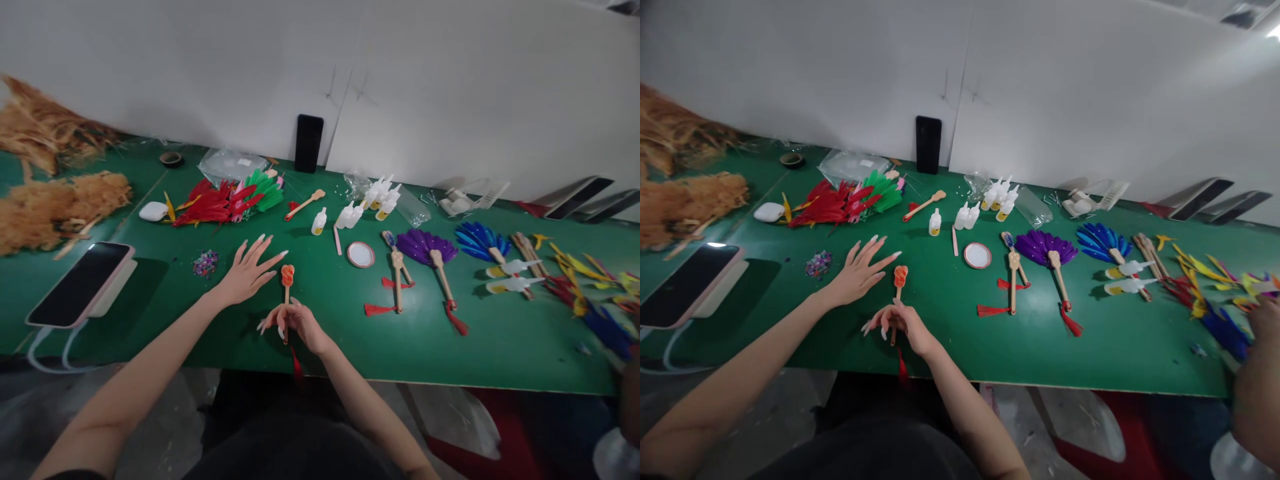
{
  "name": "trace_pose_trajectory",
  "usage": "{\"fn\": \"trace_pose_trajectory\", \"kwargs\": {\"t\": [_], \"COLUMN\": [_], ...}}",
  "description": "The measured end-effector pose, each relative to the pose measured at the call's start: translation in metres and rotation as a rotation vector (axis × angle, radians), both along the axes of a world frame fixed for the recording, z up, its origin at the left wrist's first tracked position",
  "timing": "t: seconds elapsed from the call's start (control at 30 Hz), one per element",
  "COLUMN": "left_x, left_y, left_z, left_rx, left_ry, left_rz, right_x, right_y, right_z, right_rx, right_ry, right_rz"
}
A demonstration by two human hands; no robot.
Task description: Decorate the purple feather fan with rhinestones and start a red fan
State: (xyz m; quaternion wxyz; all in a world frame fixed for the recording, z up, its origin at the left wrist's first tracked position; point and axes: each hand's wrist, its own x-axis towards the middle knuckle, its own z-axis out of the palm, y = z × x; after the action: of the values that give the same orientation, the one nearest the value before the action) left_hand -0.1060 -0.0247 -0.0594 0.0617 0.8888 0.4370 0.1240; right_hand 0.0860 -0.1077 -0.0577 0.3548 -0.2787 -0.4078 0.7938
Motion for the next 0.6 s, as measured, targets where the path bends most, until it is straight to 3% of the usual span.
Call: {"fn": "trace_pose_trajectory", "kwargs": {"t": [0.23,0.47,0.6], "left_x": [0.008,0.014,0.016], "left_y": [-0.011,0.004,-0.001], "left_z": [0.0,0.001,0.004], "left_rx": [-0.072,-0.033,-0.025], "left_ry": [0.012,0.015,-0.003], "left_rz": [-0.147,-0.089,-0.061], "right_x": [0.0,0.001,0.001], "right_y": [0.0,-0.001,-0.001], "right_z": [0.003,0.003,0.0], "right_rx": [0.028,0.018,0.037], "right_ry": [0.015,0.019,0.015], "right_rz": [-0.005,-0.015,-0.015]}}
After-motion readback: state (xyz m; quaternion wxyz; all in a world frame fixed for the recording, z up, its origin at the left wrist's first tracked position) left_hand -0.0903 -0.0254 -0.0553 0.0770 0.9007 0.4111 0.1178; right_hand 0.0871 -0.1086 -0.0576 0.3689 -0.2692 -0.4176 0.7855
